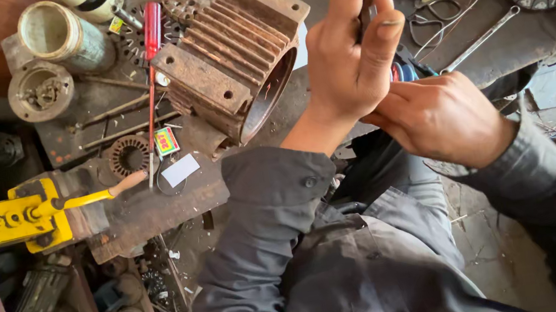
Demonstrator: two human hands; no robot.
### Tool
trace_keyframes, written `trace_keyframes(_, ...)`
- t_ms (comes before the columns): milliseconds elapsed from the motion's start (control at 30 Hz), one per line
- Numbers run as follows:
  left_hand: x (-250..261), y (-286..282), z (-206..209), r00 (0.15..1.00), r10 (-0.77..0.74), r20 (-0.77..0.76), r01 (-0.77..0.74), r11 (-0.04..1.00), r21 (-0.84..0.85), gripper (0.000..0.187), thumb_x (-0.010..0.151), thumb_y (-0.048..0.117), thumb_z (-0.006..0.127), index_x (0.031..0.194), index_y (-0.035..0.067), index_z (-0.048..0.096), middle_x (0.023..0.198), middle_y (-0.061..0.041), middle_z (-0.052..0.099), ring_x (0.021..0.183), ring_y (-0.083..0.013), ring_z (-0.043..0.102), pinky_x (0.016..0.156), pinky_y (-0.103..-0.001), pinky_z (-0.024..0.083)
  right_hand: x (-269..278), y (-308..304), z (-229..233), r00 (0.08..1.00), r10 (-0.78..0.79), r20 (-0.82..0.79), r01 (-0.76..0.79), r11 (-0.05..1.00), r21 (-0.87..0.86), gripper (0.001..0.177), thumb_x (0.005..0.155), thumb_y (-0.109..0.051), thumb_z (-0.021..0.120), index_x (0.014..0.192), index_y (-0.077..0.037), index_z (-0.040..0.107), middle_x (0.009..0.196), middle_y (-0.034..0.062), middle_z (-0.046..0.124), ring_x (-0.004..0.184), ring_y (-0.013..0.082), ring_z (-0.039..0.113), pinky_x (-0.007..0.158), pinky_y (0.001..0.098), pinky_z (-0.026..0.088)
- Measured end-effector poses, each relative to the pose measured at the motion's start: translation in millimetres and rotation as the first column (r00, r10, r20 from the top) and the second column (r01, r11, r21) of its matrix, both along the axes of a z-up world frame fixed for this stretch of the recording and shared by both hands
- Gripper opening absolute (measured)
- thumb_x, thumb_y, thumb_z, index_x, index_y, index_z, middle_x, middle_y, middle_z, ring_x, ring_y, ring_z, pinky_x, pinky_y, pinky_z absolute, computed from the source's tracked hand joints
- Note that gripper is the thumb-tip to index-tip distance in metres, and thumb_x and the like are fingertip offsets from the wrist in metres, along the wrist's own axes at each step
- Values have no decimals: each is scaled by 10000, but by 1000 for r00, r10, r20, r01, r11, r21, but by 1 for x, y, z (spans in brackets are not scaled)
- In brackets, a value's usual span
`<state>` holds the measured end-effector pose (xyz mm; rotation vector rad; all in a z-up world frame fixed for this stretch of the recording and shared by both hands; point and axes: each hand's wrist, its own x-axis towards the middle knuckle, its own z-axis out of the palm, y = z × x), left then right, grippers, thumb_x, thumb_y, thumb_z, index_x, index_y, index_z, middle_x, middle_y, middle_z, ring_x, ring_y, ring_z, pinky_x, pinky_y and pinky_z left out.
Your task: The person winds copper wire around a blue plastic bobbin held in their left hand. They use a metal rod to assist in guiding the wire and maintain tension while wrapping it tightly. The person continues this repetitive winding process throughout the clip.
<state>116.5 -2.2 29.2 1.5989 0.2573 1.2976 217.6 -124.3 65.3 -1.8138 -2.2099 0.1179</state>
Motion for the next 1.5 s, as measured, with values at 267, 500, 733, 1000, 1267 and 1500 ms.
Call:
trace_keyframes(267,3,7,1,999,-48,4,48,999,-7,395,1131,514,532,1162,121,518,810,19,561,600,-80,569,582,-237,437,18,11,2,977,207,51,-213,956,204,202,870,-231,784,912,-56,692,813,76,690,630,272,653,543,403,489)
trace_keyframes(500,16,-2,6,991,-109,78,109,994,0,372,1114,503,516,1160,134,503,784,16,558,573,-91,574,568,-243,441,28,-2,0,977,165,132,-179,978,105,163,847,-229,805,966,-127,761,812,46,677,623,258,658,552,403,511)
trace_keyframes(733,41,12,-9,998,23,59,-26,998,51,306,1127,451,517,1120,146,546,775,-28,672,686,-271,698,616,-348,511,33,7,18,972,149,180,-150,989,-6,369,776,-145,718,1134,-225,755,971,-4,713,666,232,675,542,375,524)
trace_keyframes(1000,55,14,-19,995,95,-16,-93,993,74,309,1120,416,516,1145,112,567,748,-85,696,705,-346,698,623,-410,507,11,12,52,830,135,541,-14,975,-222,221,782,-202,691,989,-246,755,838,-26,691,758,236,690,641,375,540)
trace_keyframes(1267,29,9,1,997,-67,29,67,998,13,283,1116,375,494,1157,99,541,773,-78,667,645,-258,690,598,-353,506,13,10,54,783,129,608,-129,991,-45,142,726,-152,715,860,-152,761,767,3,612,767,217,677,672,380,546)
trace_keyframes(1500,8,16,2,982,-185,49,185,983,-3,389,1147,473,459,1072,97,523,716,-10,532,616,-91,534,600,-271,444,29,24,6,998,-52,-34,59,966,253,167,828,-62,758,993,-43,745,993,106,731,806,289,685,747,385,548)
